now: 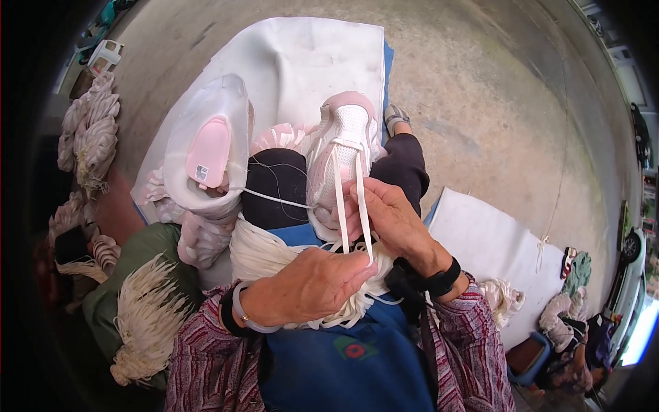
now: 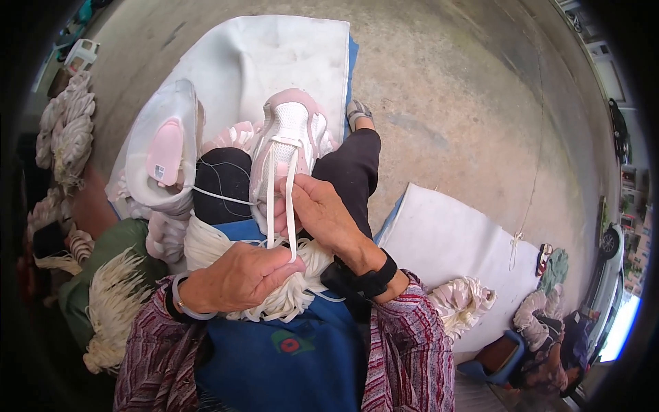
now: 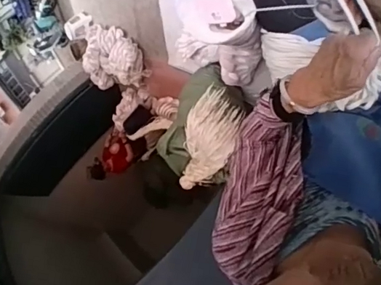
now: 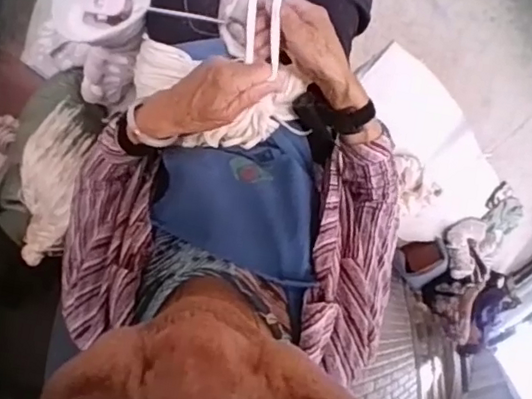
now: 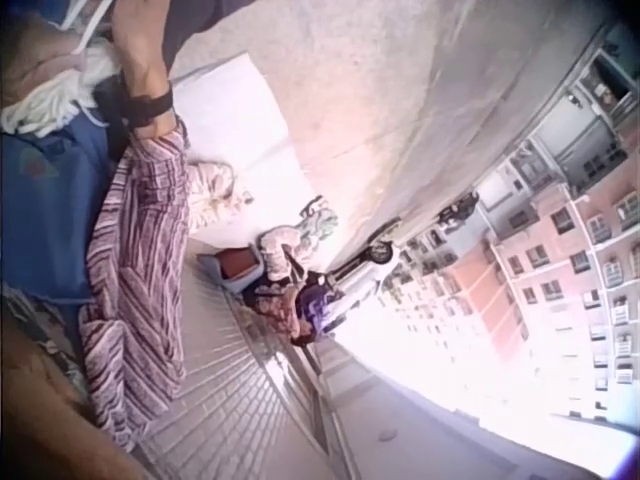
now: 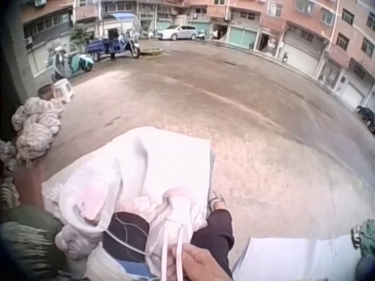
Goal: Threading white laces through the eyelets of pink and white sneakers.
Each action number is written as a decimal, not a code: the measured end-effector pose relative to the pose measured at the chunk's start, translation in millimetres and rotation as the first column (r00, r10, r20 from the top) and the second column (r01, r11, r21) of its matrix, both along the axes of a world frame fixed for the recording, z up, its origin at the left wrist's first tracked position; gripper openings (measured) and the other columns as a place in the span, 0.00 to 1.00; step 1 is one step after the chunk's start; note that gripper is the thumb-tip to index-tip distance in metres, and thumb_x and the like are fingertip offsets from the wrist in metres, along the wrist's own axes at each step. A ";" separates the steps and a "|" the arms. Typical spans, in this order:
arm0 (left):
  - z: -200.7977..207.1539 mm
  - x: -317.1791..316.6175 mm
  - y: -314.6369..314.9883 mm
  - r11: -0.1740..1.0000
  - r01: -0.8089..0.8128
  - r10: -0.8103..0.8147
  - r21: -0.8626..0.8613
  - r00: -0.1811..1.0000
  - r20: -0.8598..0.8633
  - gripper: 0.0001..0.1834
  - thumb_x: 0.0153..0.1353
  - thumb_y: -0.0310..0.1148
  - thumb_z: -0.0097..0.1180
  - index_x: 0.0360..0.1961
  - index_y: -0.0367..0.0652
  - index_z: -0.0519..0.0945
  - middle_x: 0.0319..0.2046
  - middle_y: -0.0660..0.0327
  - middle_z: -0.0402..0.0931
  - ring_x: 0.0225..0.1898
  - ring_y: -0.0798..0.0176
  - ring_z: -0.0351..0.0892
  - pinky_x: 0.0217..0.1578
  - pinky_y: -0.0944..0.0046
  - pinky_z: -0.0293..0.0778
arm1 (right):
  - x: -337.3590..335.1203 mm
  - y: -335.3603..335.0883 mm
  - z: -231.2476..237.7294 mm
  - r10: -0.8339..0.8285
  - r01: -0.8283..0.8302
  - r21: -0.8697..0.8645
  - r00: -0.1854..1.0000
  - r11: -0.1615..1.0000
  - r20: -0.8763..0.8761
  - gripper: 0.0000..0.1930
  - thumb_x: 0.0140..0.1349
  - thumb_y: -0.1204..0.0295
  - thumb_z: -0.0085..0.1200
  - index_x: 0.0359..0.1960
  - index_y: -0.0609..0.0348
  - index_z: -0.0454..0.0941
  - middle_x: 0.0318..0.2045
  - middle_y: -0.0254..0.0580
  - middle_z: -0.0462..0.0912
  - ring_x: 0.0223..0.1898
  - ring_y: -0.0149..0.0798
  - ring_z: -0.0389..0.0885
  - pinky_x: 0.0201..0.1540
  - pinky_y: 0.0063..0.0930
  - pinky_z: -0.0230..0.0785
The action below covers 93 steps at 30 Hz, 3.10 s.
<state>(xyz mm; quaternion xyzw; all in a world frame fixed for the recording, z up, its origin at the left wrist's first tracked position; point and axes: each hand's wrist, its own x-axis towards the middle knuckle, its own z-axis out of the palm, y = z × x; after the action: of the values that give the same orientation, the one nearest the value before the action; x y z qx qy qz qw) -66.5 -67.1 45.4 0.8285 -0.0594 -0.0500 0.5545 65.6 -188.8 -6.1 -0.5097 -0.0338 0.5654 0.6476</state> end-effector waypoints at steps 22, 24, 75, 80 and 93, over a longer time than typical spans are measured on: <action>0.8 -170.7 266.6 0.116 -0.090 0.481 -0.989 0.876 -0.024 0.11 0.69 0.27 0.43 0.45 0.29 0.73 0.66 0.41 0.59 0.72 0.41 0.46 0.72 0.34 0.35 | 74.1 -85.1 -55.0 -0.222 0.249 -0.307 0.968 0.918 0.121 0.09 0.65 0.64 0.56 0.31 0.55 0.79 0.16 0.18 0.63 0.13 0.16 0.53 0.14 0.15 0.42; 23.4 -172.8 279.1 -0.016 -0.339 0.823 -0.941 0.529 -0.205 0.11 0.69 0.27 0.42 0.42 0.30 0.73 0.66 0.45 0.60 0.73 0.41 0.45 0.71 0.32 0.34 | 80.5 -96.5 -66.6 -0.289 0.330 -0.336 0.942 0.882 0.169 0.10 0.64 0.63 0.57 0.30 0.55 0.79 0.16 0.19 0.63 0.13 0.17 0.54 0.13 0.16 0.43; -30.0 40.9 78.5 0.881 -0.289 0.370 0.375 0.914 -0.165 0.11 0.66 0.32 0.52 0.42 0.34 0.76 0.26 0.60 0.75 0.28 0.66 0.73 0.32 0.66 0.69 | 46.8 -42.3 -1.9 0.345 -0.031 -0.353 0.308 0.935 0.887 0.07 0.61 0.73 0.57 0.35 0.64 0.82 0.27 0.48 0.83 0.27 0.39 0.82 0.33 0.29 0.73; -37.3 64.6 78.9 0.726 -0.295 0.308 0.622 0.947 0.090 0.10 0.65 0.30 0.53 0.43 0.35 0.77 0.42 0.49 0.80 0.40 0.46 0.77 0.44 0.59 0.72 | 40.2 -18.2 -16.4 0.247 0.127 -0.309 0.362 0.942 0.899 0.09 0.62 0.71 0.57 0.37 0.65 0.83 0.28 0.48 0.83 0.28 0.39 0.82 0.33 0.28 0.73; -58.5 75.0 103.5 0.915 -0.291 0.348 0.280 0.920 -0.181 0.14 0.65 0.35 0.54 0.39 0.32 0.80 0.39 0.59 0.82 0.41 0.66 0.77 0.47 0.67 0.71 | 43.6 -2.4 -34.0 0.050 0.194 -0.120 0.330 0.974 0.943 0.09 0.59 0.70 0.57 0.34 0.63 0.83 0.29 0.49 0.79 0.32 0.48 0.79 0.38 0.36 0.71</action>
<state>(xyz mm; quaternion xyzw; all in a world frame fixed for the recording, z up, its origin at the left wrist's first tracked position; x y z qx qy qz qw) 8.5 36.3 -13.1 0.8784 0.1479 -0.0596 0.4506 109.2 -191.2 -40.2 -0.8083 -0.3187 0.1378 0.4754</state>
